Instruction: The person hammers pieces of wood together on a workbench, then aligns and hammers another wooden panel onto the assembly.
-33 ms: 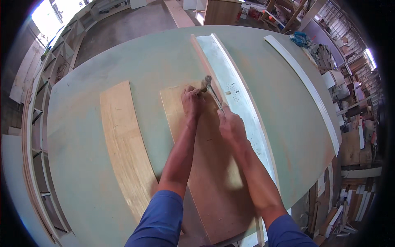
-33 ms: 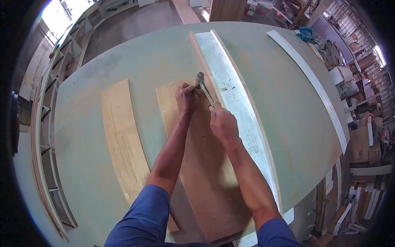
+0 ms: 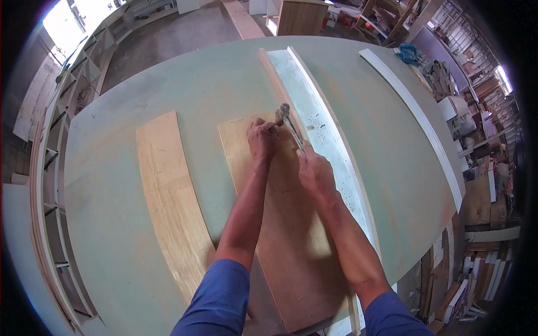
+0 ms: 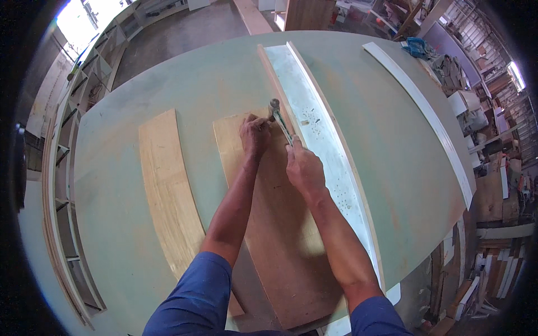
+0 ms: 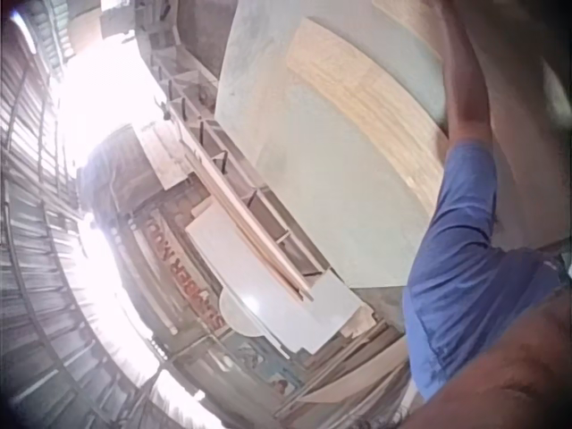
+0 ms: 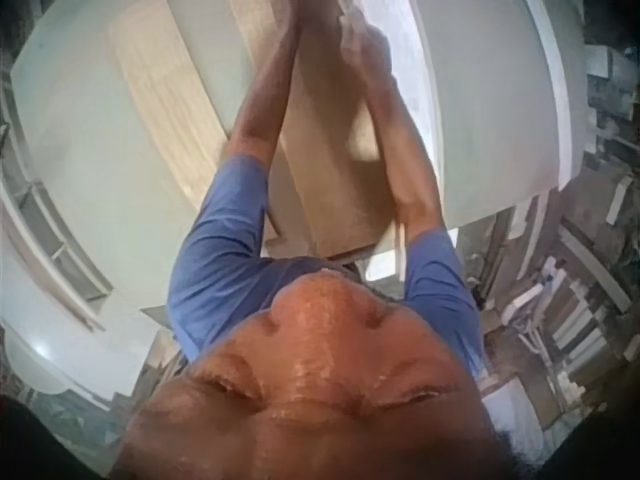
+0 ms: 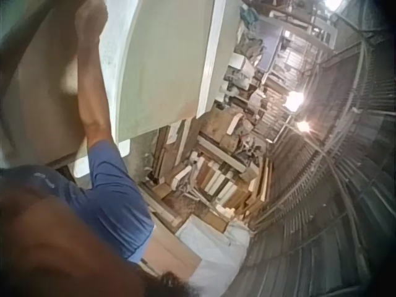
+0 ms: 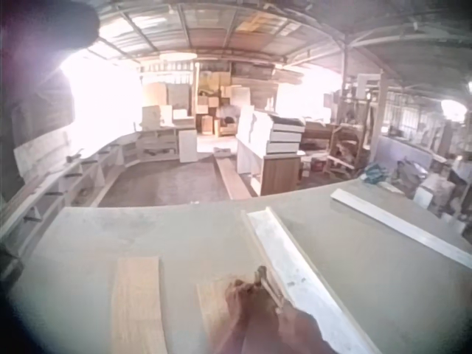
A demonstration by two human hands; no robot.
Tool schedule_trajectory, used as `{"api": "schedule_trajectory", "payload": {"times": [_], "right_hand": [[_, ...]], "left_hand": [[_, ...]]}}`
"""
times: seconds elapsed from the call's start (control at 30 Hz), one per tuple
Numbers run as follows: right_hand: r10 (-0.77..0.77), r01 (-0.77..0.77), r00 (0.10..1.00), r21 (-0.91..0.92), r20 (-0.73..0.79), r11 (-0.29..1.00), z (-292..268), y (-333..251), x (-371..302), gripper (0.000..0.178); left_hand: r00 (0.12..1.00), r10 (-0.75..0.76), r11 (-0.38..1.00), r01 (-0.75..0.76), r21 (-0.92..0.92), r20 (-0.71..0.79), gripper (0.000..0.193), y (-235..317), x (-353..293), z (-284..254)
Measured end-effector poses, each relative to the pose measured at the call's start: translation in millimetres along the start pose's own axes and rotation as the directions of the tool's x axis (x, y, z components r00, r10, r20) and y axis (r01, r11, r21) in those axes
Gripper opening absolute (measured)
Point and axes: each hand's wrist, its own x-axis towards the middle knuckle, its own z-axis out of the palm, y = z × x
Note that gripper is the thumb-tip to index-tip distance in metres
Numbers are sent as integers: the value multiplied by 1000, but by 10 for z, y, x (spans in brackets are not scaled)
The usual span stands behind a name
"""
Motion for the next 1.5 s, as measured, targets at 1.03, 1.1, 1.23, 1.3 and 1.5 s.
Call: {"api": "schedule_trajectory", "payload": {"times": [1.03, 1.1, 1.23, 1.3, 1.5], "right_hand": [[41, -39, 999, -60, 30, 997, 231, 119, -45, 39], [77, -76, 994, -21, 72, 997, 37, -41, 0, 42], [-39, 104, 938, 174, -343, 979, -260, -384, 46, 44], [91, 29, 935, 330, -342, 943, -352, -538, -8, 44], [101, -89, 987, -95, 128, 991, 63, 10, 68, 44]], "left_hand": [[956, -276, 932, 240, -272, -100, 23, 200, -53, 39], [951, -299, 932, 273, -238, -83, 24, 129, -38, -15], [947, -297, 927, 254, -277, -124, 24, 25, -3, -119], [946, -293, 927, 246, -283, -136, 24, 10, 24, -136], [960, -260, 933, 223, -281, -104, 27, 197, 78, -7]]}}
